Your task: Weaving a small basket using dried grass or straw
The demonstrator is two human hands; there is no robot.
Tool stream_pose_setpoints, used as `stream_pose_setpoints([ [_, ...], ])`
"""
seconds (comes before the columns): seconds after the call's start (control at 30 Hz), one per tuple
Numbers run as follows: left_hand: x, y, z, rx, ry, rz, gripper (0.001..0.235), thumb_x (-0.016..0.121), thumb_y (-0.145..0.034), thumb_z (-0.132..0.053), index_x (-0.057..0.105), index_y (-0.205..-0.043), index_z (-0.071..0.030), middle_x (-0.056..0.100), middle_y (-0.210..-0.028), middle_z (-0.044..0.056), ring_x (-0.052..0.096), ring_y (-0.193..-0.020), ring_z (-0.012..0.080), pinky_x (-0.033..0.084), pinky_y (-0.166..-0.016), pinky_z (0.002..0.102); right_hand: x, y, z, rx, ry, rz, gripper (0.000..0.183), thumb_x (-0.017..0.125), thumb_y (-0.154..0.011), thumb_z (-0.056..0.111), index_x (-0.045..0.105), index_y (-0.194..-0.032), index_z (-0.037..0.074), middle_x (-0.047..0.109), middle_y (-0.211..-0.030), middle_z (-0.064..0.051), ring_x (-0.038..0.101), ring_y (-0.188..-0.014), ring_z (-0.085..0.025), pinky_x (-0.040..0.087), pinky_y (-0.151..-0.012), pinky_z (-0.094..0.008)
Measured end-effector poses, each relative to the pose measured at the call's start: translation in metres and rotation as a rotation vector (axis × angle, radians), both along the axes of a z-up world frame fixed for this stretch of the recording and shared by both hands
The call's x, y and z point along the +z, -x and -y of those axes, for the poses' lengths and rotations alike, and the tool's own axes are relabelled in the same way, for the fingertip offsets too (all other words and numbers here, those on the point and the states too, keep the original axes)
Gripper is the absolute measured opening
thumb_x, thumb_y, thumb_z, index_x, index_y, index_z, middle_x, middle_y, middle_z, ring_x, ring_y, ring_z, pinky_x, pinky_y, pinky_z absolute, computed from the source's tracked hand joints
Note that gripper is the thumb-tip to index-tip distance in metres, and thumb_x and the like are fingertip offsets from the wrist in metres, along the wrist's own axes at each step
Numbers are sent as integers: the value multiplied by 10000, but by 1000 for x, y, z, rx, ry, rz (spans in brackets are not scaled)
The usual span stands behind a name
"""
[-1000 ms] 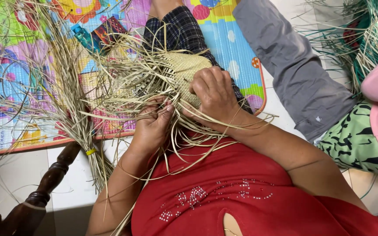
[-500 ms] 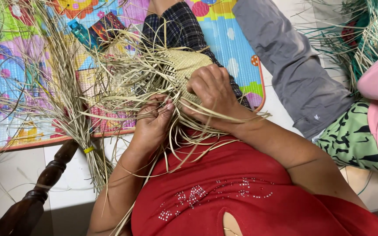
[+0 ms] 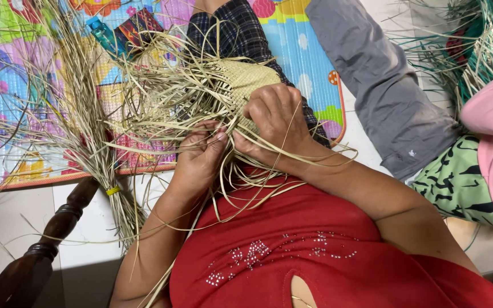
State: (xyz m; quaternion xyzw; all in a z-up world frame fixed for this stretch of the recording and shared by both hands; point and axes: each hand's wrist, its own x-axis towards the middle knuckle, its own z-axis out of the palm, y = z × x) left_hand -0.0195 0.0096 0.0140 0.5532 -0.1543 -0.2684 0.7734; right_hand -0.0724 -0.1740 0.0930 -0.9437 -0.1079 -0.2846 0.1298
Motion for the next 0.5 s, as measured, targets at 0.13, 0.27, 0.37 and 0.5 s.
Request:
stream_pose_setpoints([
  [0.13,8,0,2,26,36,-82,170,638,-1009,-89,640,-1171,-38,657,-920,5,576,-783,53,501,-774,219,-1,-3,2,-5,13,-22,200,635,-940,321,554,-936,138,501,-948,-57,516,-979,-277,381,-891,-459],
  [0.27,12,-2,2,18,31,-66,184,652,-1002,-97,630,-1171,-28,649,-929,-5,575,-804,58,498,-785,230,-3,-1,7,33,25,-9,232,641,-947,352,532,-986,151,502,-1007,-48,529,-1037,-280,374,-916,-453],
  [0.37,7,-4,1,17,17,-62,183,655,-1000,-89,631,-1168,-22,651,-930,6,571,-805,67,492,-780,235,-5,3,3,12,43,-6,300,683,-921,390,532,-1005,145,511,-1023,-59,537,-1057,-297,383,-932,-478],
  [0.5,3,-9,2,12,32,-93,189,646,-1006,-75,633,-1178,1,671,-922,37,605,-817,102,528,-824,274,-2,-3,-3,-26,127,45,350,733,-833,380,540,-973,124,515,-992,-77,550,-1010,-314,429,-887,-491],
])
